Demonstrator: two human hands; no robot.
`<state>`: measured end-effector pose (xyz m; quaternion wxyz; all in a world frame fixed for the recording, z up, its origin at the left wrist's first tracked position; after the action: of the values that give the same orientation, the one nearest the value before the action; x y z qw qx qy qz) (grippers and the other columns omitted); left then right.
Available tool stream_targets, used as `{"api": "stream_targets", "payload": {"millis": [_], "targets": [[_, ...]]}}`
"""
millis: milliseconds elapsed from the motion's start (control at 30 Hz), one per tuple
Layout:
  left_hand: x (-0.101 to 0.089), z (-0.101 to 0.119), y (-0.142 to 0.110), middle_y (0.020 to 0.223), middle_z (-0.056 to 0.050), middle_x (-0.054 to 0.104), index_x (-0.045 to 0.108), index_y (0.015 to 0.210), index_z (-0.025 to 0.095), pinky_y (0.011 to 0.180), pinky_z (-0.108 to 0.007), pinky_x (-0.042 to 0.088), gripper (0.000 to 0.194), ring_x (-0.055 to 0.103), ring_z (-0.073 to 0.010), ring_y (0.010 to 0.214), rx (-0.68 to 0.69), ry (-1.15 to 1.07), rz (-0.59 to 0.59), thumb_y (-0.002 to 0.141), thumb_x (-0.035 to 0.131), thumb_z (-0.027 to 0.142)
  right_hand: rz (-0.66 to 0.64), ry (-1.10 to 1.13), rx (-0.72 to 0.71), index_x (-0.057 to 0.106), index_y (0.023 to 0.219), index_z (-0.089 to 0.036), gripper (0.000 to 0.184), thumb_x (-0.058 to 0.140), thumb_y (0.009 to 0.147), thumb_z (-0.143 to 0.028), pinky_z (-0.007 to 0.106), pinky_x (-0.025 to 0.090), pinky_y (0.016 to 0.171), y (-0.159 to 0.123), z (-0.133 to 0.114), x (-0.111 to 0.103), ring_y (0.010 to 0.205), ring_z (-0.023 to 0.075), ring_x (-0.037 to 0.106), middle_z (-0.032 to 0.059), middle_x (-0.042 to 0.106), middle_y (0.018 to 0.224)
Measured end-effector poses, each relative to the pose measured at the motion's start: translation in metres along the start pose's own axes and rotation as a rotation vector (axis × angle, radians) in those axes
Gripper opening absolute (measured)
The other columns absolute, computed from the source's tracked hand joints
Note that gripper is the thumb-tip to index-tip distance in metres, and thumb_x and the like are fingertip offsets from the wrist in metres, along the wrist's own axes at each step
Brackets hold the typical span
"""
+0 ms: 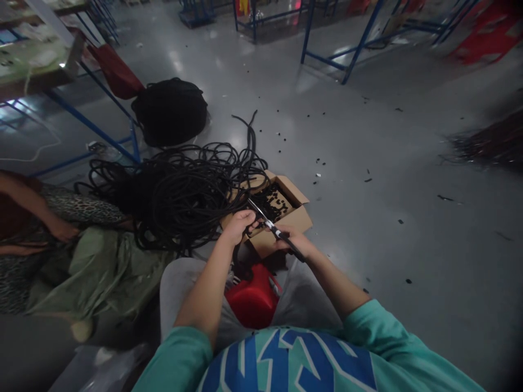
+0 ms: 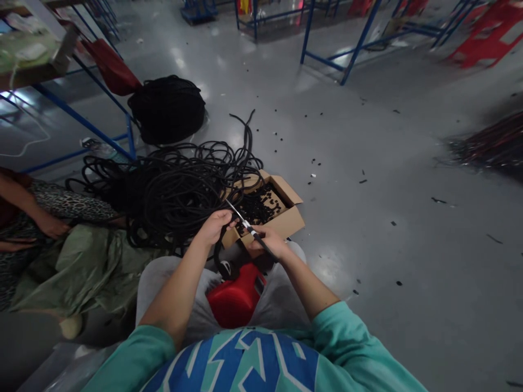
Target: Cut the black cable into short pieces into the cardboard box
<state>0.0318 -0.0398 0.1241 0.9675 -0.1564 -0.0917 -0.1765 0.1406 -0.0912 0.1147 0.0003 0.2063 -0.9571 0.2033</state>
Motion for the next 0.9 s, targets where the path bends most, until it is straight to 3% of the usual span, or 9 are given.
{"api": "stream_targets", "payload": {"millis": [200,333,467,633,767,900], "targets": [[-0.005,-0.007,0.009,0.052,0.001,0.049,0.054,0.061,0.012,0.04,-0.017,0.023,0.037,0.037,-0.0039,0.043,-0.043,-0.069,0.058,0.058,0.067,0.046,0.057,0.037,0.052,0.059,0.102,-0.01,0.052,0.056,0.05,-0.02,0.02,0.024,0.04,0.008,0.004,0.001,0.039,0.0058,0.033,-0.0095,0.037,0.043],[-0.006,-0.002,0.01,0.051,0.002,0.048,0.056,0.062,0.011,0.041,-0.018,0.025,0.036,0.037,-0.0037,0.043,-0.029,-0.076,0.067,0.057,0.068,0.045,0.021,0.087,-0.004,0.058,0.103,-0.013,0.054,0.054,0.05,-0.018,0.02,0.026,0.044,0.011,-0.005,0.003,0.045,0.0059,0.036,-0.0074,0.043,0.051],[-0.016,0.012,0.005,0.052,0.002,0.049,0.06,0.069,0.011,0.044,-0.018,0.027,0.035,0.039,-0.0039,0.045,0.009,-0.034,0.133,0.054,0.07,0.041,-0.101,0.079,-0.035,0.058,0.104,-0.014,0.056,0.057,0.048,-0.017,0.021,0.033,0.054,0.006,-0.011,0.008,0.059,0.0092,0.045,-0.0031,0.053,0.064],[-0.025,0.035,-0.004,0.055,0.003,0.053,0.063,0.073,0.012,0.05,-0.02,0.031,0.029,0.042,-0.0053,0.05,0.084,0.079,0.228,0.054,0.07,0.032,-0.053,-0.046,-0.07,0.057,0.108,-0.015,0.057,0.058,0.051,-0.016,0.023,0.035,0.06,0.0,-0.014,0.002,0.061,0.0102,0.044,-0.0032,0.053,0.066],[-0.023,0.044,-0.008,0.06,0.003,0.057,0.063,0.069,0.013,0.057,-0.021,0.035,0.024,0.046,-0.007,0.055,0.067,0.132,0.2,0.052,0.071,0.028,-0.013,-0.158,-0.132,0.06,0.105,-0.017,0.053,0.059,0.052,-0.014,0.024,0.037,0.067,-0.004,-0.023,-0.002,0.07,0.0125,0.047,-0.001,0.057,0.079],[-0.021,0.049,-0.013,0.059,0.002,0.058,0.065,0.066,0.013,0.059,-0.02,0.035,0.023,0.047,-0.0074,0.057,0.023,0.153,0.139,0.049,0.073,0.026,-0.086,-0.182,-0.166,0.06,0.106,-0.018,0.051,0.06,0.055,-0.016,0.025,0.038,0.068,-0.008,-0.026,0.001,0.071,0.0133,0.049,-0.0002,0.059,0.082]]}}
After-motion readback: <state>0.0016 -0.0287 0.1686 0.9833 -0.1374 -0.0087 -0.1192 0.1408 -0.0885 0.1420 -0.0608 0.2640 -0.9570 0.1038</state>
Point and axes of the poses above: each hand's wrist, its own y-axis towards the middle knuckle, its own x-axis out of the palm, z = x × y, the point moved 10 cm from there along y, towards the middle knuckle
